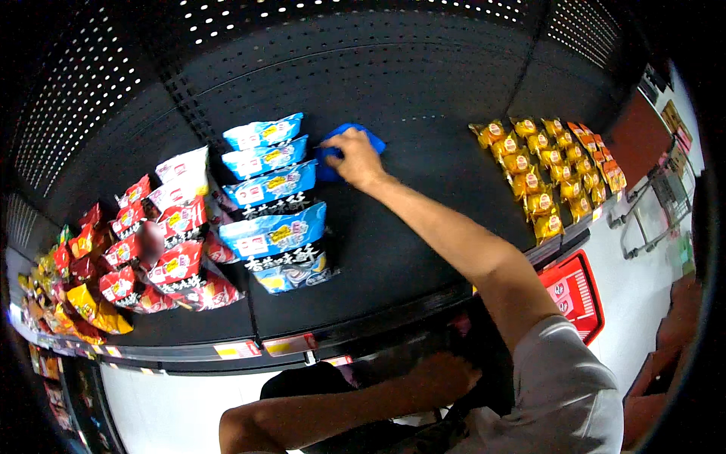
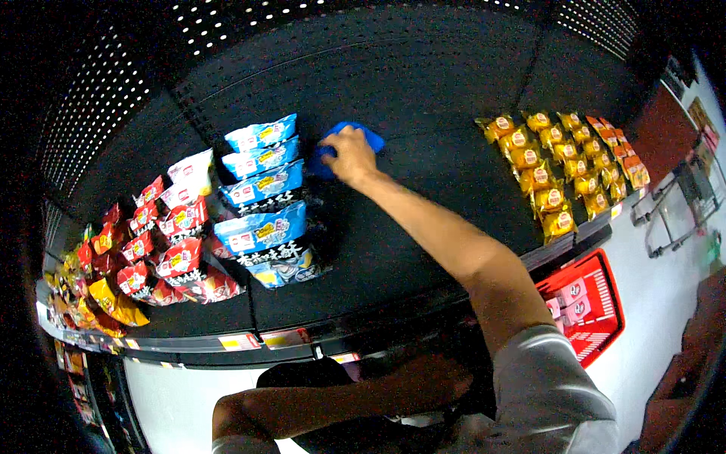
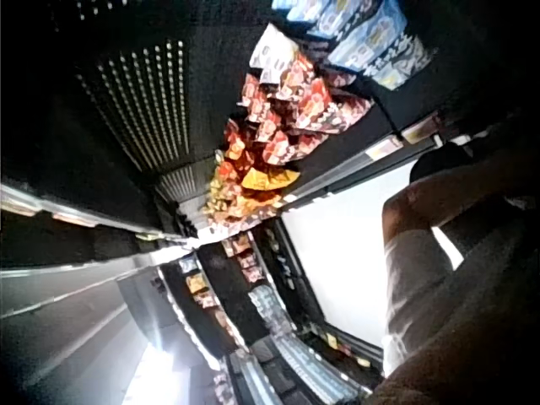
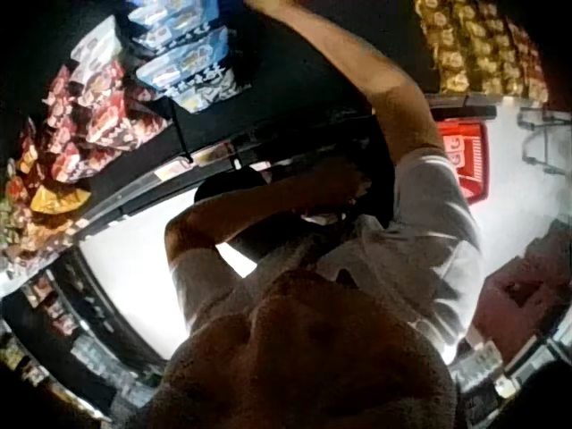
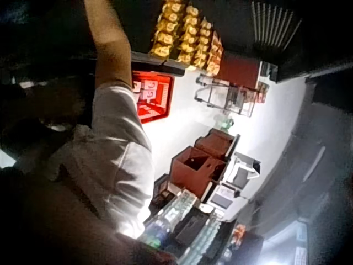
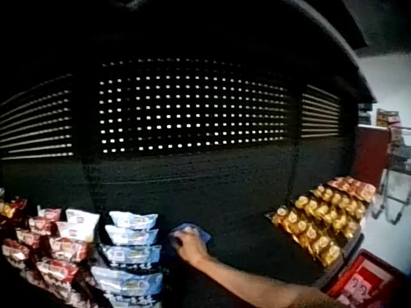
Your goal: The person restocks a supermarket shelf by placing packaged snacks and biscuits from a red shopping basket onto the shelf. They also wipe the shelf surface with a blue cloth between items.
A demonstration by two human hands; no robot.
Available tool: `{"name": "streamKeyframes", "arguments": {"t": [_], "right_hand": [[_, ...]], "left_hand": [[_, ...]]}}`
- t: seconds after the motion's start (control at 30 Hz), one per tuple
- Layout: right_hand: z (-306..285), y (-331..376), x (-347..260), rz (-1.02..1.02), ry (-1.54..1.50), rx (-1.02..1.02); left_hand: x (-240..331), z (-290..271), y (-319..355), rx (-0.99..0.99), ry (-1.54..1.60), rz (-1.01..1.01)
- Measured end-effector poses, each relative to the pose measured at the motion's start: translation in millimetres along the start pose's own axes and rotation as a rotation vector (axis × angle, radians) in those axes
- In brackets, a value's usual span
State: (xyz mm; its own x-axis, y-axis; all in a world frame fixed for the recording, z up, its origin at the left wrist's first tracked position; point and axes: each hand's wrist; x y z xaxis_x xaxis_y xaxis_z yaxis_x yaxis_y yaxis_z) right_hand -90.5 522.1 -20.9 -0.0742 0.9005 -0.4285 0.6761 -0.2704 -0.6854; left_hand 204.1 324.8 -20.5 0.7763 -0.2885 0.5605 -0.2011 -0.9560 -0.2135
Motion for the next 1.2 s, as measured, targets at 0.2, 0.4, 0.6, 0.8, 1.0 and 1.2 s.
{"name": "streamKeyframes", "arguments": {"t": [0.2, 0.4, 0.6, 0.8, 1.0, 1.2], "right_hand": [[-9.2, 11.8, -1.5, -0.055, 0.114, -0.111], [-57.8, 13.4, 55.5, 0.022, 0.213, -0.082], [-106.3, 8.3, 113.9, 0.182, 0.387, -0.119], [-145.8, 24.4, 122.0, 0.191, 0.421, -0.194], [-200.9, 88.1, 72.5, 0.131, 0.254, -0.342], [-266.9, 140.9, 54.9, 0.457, -0.485, -0.543]], "left_hand": [[-1.5, -6.8, -8.7, -0.073, 0.095, -0.113], [-4.9, 1.0, -3.8, -0.062, 0.079, -0.095], [-3.6, 4.9, -5.1, -0.125, 0.031, -0.138], [0.3, -16.6, -16.7, -0.175, 0.0, -0.174], [-14.1, -2.9, -22.4, -0.131, -0.192, -0.1], [-36.3, 10.5, -18.9, -0.304, -0.432, -0.138]]}}
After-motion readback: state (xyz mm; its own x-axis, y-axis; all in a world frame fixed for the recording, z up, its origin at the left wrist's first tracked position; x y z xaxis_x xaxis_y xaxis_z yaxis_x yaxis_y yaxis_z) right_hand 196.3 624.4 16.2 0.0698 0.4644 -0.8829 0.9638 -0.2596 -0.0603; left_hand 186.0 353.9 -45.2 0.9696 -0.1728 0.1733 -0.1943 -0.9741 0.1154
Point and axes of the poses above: each hand's wrist, its own y-axis away from the middle knuckle, its own z-axis out of the palm, x = y × z, and after that the axes turned 11 degrees about x, right-handed
